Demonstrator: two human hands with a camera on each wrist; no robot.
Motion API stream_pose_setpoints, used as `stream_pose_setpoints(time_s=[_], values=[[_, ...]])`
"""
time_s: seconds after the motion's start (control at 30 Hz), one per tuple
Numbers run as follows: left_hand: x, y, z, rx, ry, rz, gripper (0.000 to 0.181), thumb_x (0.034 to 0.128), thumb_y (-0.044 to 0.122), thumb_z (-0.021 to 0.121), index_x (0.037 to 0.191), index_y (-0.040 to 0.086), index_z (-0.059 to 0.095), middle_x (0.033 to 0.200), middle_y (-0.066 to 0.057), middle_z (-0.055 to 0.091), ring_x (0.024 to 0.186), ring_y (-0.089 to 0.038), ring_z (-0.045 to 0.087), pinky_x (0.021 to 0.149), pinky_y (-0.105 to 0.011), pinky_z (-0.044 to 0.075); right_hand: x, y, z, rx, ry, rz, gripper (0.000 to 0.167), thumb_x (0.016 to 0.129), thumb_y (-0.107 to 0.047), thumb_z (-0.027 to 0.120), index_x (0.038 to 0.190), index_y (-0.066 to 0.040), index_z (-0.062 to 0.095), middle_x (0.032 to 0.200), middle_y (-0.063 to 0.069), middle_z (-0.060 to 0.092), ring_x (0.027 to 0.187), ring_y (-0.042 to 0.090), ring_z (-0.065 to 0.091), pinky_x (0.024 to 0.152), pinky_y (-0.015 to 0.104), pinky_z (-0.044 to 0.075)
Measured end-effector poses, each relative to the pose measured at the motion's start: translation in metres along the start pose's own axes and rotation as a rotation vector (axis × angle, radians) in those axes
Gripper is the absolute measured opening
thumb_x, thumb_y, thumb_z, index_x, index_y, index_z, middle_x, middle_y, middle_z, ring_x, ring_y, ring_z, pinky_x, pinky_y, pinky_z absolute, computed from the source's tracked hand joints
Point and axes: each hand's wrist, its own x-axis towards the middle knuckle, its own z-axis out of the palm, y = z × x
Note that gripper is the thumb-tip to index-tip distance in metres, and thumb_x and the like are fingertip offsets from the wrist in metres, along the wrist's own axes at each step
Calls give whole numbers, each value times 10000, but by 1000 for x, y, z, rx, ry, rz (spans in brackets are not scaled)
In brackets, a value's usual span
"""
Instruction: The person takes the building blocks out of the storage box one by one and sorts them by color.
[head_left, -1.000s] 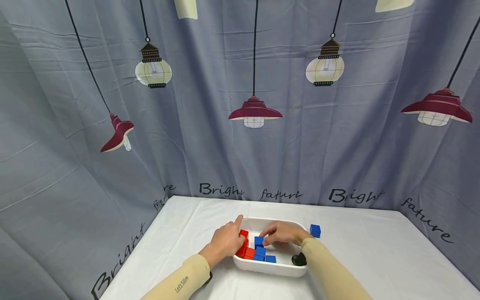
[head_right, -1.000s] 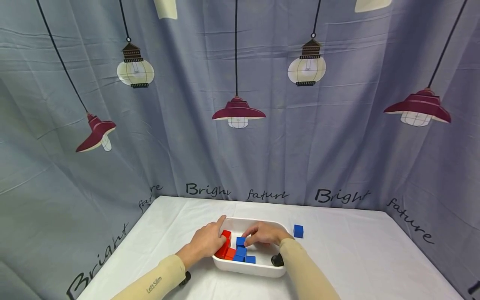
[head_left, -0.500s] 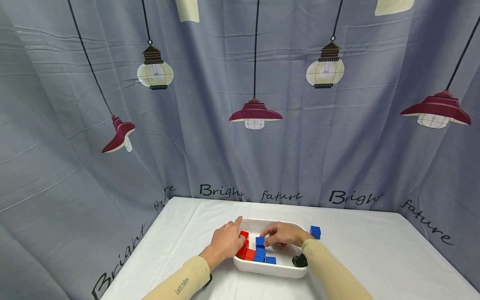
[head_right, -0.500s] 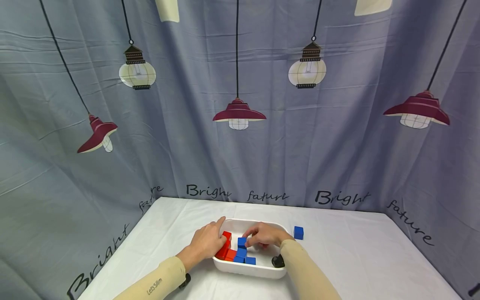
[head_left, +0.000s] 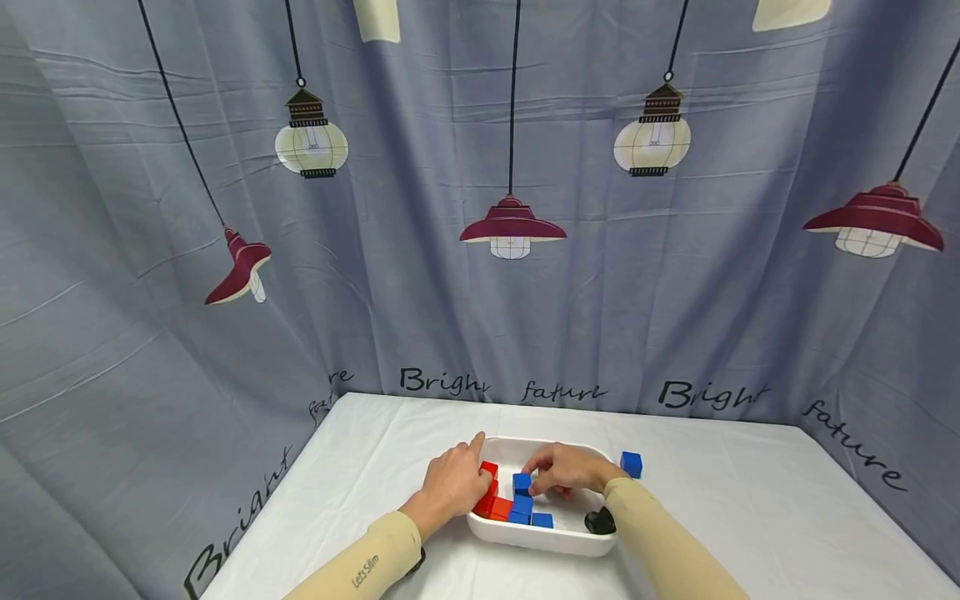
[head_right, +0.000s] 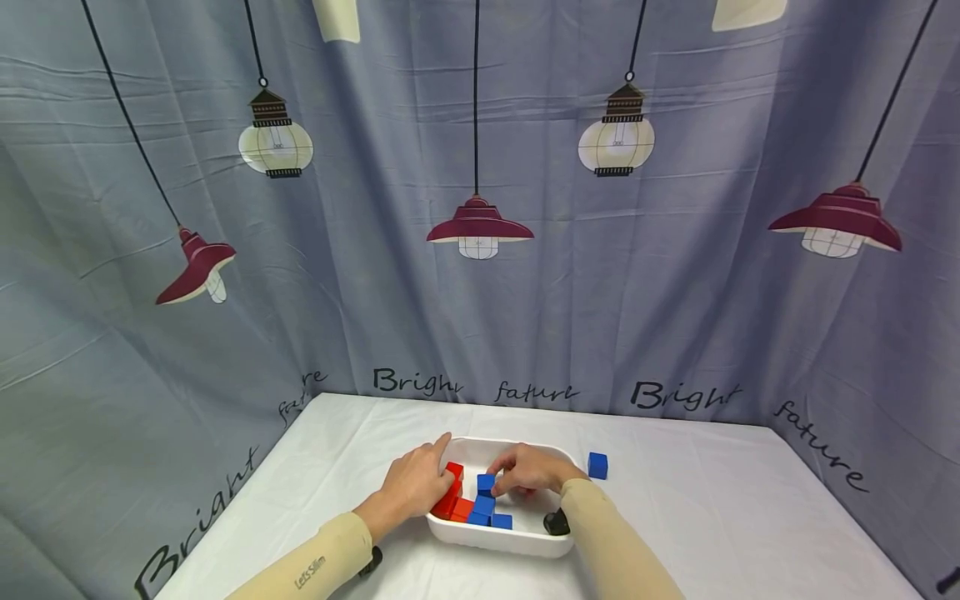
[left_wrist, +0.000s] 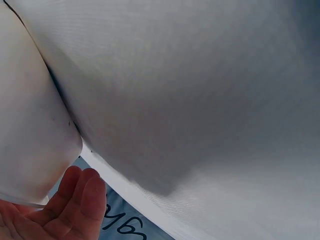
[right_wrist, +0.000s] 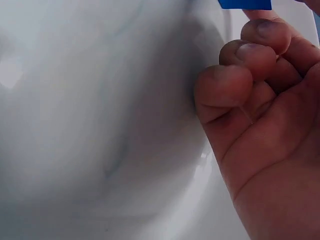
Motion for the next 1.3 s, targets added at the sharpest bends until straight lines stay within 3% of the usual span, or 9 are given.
stream_pose_setpoints(time_s=[0.2,0.4,0.63,0.83,0.93,1.13,1.3], values=[[-1,1,0,-5,2,-13,652,908,324,611,1509,123,454,1128,-96,707,922,-231,679,853,-457,561,-2,-5,-2,-51,15,15,225,829,-238,766,1045,-175,757,708,-33,565,625,133,491,553,252,360],[-2,1,1,-9,-7,-28,657,914,340,614,1515,132,449,1141,-93,715,921,-228,680,855,-455,561,-4,-10,-6,-29,20,15,180,847,-201,756,1017,-144,763,675,-31,562,586,142,446,508,241,339],[-4,0,1,-4,1,-22,661,912,344,616,1514,129,450,1143,-95,715,921,-235,689,848,-456,566,-10,-17,-17,-64,43,-6,217,848,-215,739,1046,-134,770,802,-2,682,754,165,525,594,278,420],[-3,1,0,-3,6,-14,660,912,340,608,1514,121,447,1106,-95,713,873,-223,672,829,-444,564,-18,-22,-29,-87,48,-46,230,858,-206,719,1061,-108,763,826,57,699,692,142,506,543,252,384],[-3,0,0,-3,4,-13,660,916,338,605,1517,121,442,1106,-92,711,872,-221,668,835,-446,561,-22,-23,-35,-81,68,-35,254,870,-200,711,1095,-90,753,860,22,708,740,160,545,581,271,422],[-4,1,-1,-9,-6,-15,663,918,333,600,1522,117,432,1110,-94,706,890,-227,664,858,-456,554,-35,-21,-48,-76,135,-19,313,889,-190,695,1167,-51,725,992,9,734,903,219,615,777,415,553],[-5,2,-1,-15,-7,-17,662,916,330,600,1520,114,435,1116,-101,707,892,-231,669,854,-459,555,-45,-14,-60,-94,203,-30,330,890,-193,677,1180,-39,713,1024,28,731,915,217,617,792,437,567]])
